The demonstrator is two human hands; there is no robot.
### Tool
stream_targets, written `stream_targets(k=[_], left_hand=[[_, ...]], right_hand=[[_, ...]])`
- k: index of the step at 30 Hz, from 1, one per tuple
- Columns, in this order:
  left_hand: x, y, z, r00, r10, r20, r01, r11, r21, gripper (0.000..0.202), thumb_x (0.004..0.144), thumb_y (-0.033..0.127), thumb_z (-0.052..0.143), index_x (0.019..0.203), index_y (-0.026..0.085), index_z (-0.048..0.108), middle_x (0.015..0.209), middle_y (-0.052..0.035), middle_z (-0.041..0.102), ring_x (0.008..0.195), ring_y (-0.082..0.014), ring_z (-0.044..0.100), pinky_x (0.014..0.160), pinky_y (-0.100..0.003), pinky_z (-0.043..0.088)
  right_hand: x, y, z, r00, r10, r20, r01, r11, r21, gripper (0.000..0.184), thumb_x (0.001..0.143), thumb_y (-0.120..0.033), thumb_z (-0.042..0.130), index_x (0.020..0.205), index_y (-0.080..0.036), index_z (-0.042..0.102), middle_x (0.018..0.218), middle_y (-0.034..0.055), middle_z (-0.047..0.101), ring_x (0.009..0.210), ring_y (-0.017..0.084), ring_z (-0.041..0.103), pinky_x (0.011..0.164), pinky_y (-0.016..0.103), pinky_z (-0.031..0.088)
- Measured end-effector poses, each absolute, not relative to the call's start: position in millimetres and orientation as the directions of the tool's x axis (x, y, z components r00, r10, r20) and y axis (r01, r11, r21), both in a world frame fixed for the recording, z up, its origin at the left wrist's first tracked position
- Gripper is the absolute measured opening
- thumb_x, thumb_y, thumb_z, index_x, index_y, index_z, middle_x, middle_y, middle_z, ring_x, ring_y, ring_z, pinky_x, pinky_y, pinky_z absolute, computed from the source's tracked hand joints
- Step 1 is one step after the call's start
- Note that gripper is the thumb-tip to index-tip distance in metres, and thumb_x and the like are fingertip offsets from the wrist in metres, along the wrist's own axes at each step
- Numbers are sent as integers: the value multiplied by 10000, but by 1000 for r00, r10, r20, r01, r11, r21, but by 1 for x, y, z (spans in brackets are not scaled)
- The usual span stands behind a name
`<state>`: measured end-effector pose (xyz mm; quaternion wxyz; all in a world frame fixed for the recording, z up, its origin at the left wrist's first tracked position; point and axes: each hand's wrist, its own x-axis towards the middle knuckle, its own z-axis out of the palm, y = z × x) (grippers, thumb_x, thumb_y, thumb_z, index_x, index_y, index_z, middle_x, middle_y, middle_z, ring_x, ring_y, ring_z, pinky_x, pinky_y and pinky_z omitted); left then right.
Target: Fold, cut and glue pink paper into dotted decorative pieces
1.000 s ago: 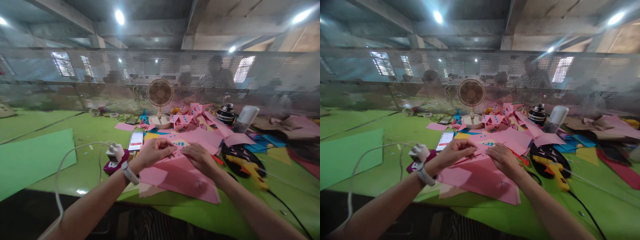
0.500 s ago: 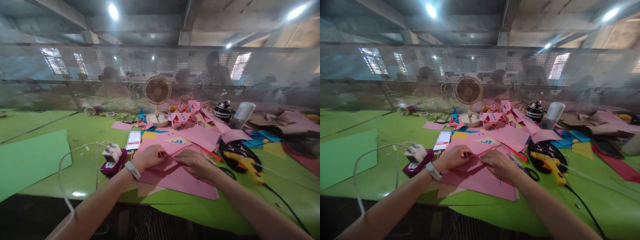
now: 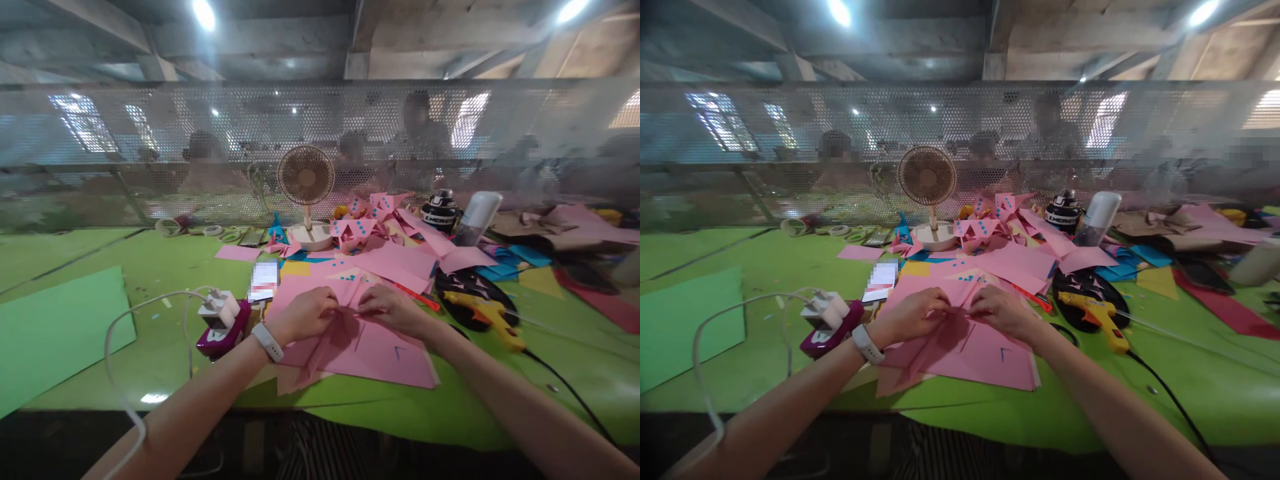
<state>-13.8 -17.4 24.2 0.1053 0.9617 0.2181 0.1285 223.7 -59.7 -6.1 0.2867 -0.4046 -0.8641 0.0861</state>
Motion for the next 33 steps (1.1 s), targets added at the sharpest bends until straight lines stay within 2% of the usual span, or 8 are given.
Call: stream_targets(k=[3,5,8,16,20,28,33], left_hand=[[-13,-17,19,913,361,191,316,-921,228,395,895,240,441,1286,200,474,1334,-79,489,1225,-200,434,1014,-330,337],[-12,-20,13,921,355,157,321,-924,209,458,924,297,401,1369,198,357,1402,-79,410,1283,-195,366,1057,-345,286],[-12,-25,7,913,390,123,365,-912,187,468,956,337,314,1402,197,290,1432,-72,363,1297,-187,347,1073,-359,261],[-9,-30,5,909,395,132,380,-916,125,454,955,363,313,1371,184,349,1408,-78,401,1294,-195,352,1065,-373,273],[-7,-33,2,902,399,168,390,-917,82,418,954,346,317,1334,190,396,1400,-77,412,1276,-197,381,1049,-366,300],[0,-37,-2,901,384,201,393,-919,-4,413,955,328,310,1295,129,432,1314,-127,501,1231,-222,437,1011,-385,356],[3,-40,-1,889,416,193,426,-905,-8,430,951,319,311,1309,100,407,1333,-149,476,1222,-231,446,1013,-406,362]], right_hand=[[230,-55,-9,-478,773,418,593,635,-495,164,816,-363,604,884,-268,719,866,31,682,823,162,604,748,291,473],[230,-55,-7,-438,805,401,566,593,-572,181,808,-391,604,871,-262,715,853,27,686,819,162,610,758,291,474],[228,-58,-1,-386,850,359,559,525,-642,190,814,-384,588,854,-242,707,860,30,693,842,169,613,787,294,467],[216,-59,-1,-206,923,325,625,380,-682,170,823,-281,557,781,-196,698,805,25,679,782,159,602,728,270,446],[211,-59,-2,-143,924,355,675,353,-648,159,815,-258,567,740,-202,695,767,12,669,763,148,594,706,260,430],[212,-48,-26,-65,905,421,710,339,-617,120,787,-243,593,717,-209,685,742,15,651,768,160,586,723,277,433],[214,-48,-32,-9,917,399,746,272,-608,118,773,-276,608,704,-213,679,748,23,637,734,162,578,695,287,437]])
